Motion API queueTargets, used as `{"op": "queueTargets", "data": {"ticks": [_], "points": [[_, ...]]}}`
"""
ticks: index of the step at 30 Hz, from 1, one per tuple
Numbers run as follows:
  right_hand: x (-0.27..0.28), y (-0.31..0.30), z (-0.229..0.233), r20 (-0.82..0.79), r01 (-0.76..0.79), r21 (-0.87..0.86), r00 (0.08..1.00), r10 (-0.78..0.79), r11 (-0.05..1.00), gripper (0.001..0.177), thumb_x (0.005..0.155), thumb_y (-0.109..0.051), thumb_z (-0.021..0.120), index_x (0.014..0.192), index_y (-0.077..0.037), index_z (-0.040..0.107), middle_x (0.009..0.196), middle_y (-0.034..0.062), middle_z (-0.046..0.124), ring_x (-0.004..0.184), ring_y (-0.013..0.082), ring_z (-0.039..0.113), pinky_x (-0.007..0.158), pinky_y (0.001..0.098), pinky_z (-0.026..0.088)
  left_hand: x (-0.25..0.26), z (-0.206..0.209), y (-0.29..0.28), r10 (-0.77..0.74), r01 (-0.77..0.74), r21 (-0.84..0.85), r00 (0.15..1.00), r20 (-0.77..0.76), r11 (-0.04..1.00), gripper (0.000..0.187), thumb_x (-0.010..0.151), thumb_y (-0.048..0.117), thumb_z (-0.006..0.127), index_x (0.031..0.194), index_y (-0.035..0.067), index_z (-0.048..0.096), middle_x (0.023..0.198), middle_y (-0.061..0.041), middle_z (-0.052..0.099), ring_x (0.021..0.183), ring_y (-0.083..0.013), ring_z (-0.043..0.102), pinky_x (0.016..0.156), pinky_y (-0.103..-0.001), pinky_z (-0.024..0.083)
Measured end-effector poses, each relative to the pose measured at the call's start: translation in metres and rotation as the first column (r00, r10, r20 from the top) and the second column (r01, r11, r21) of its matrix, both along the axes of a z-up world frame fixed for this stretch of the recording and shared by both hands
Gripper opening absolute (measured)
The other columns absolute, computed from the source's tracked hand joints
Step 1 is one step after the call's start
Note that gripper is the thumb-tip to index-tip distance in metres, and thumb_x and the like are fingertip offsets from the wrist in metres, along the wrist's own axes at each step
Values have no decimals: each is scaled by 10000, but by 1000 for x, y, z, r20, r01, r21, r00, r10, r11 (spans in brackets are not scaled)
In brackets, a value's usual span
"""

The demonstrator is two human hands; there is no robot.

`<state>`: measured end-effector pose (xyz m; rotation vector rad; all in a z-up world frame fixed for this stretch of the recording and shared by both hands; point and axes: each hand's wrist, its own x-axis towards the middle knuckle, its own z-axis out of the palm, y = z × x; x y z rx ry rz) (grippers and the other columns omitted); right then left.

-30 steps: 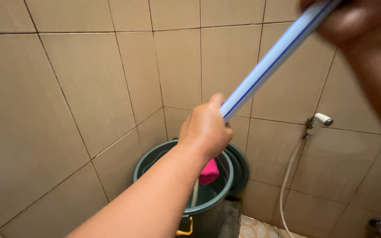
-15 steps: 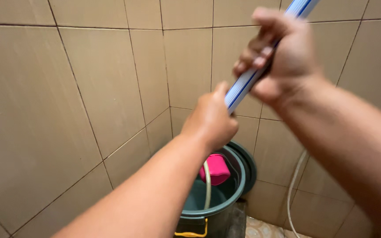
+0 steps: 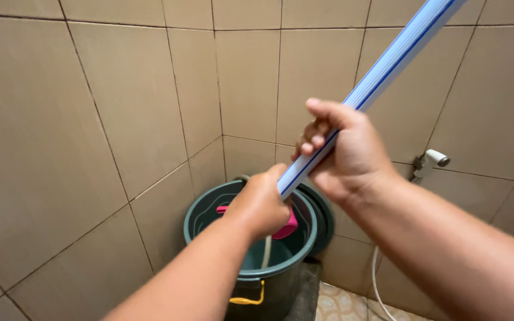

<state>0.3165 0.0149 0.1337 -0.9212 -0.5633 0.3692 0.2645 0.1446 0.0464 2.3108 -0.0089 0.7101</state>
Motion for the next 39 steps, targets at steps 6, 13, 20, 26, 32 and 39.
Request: {"op": "queueTargets", "data": {"ticks": [6,13,20,26,32,39], "points": [[-11,-68,28,56,313,-181,950,-308,932,265,934,-246,669,755,-126,516,638,23,533,609,188,583,705,430,565,34,27,-33,-390,351,-175,775,-497,920,215,827,94,692,1035,80,741,811,-171,708,566,-238,615,552,-409,514],[5,-124,-15,-181,528,-476,724,-666,703,327,964,-410,655,884,-153,468,688,22,518,612,218,553,642,449,508,42,-39,-115,-353,349,-95,818,-455,932,339,762,146,780,1080,57,702,889,-203,764,721,-246,730,674,-365,577],[-6,-151,-111,-369,139,-653,800,-473,744,316,942,-340,702,856,-64,574,707,96,568,624,271,574,636,472,491,11,-122,-172,-118,88,-82,849,-516,993,424,732,248,837,1091,68,703,1021,-174,736,980,-349,732,835,-418,574],[-41,-166,-108,-168,192,-603,918,-359,774,239,854,-241,736,858,-13,667,727,91,652,703,225,668,656,380,529,-9,-153,-190,-123,19,-192,831,-543,981,273,799,217,775,1038,94,724,980,-161,745,920,-315,727,810,-389,567],[-48,-199,-22,187,372,-138,920,-345,918,232,913,-195,743,795,-104,566,680,5,497,566,126,491,511,327,411,-45,-162,-214,-168,7,-366,897,-408,931,200,811,155,714,996,82,708,938,-163,767,885,-287,751,811,-382,578],[-132,-207,-55,63,493,-145,870,-490,858,390,960,-284,655,697,-116,420,557,32,419,438,178,407,433,360,373,-127,-161,-217,40,-184,-187,808,-587,965,289,806,140,744,1087,185,691,1072,-139,719,1058,-353,680,886,-434,540]]}}
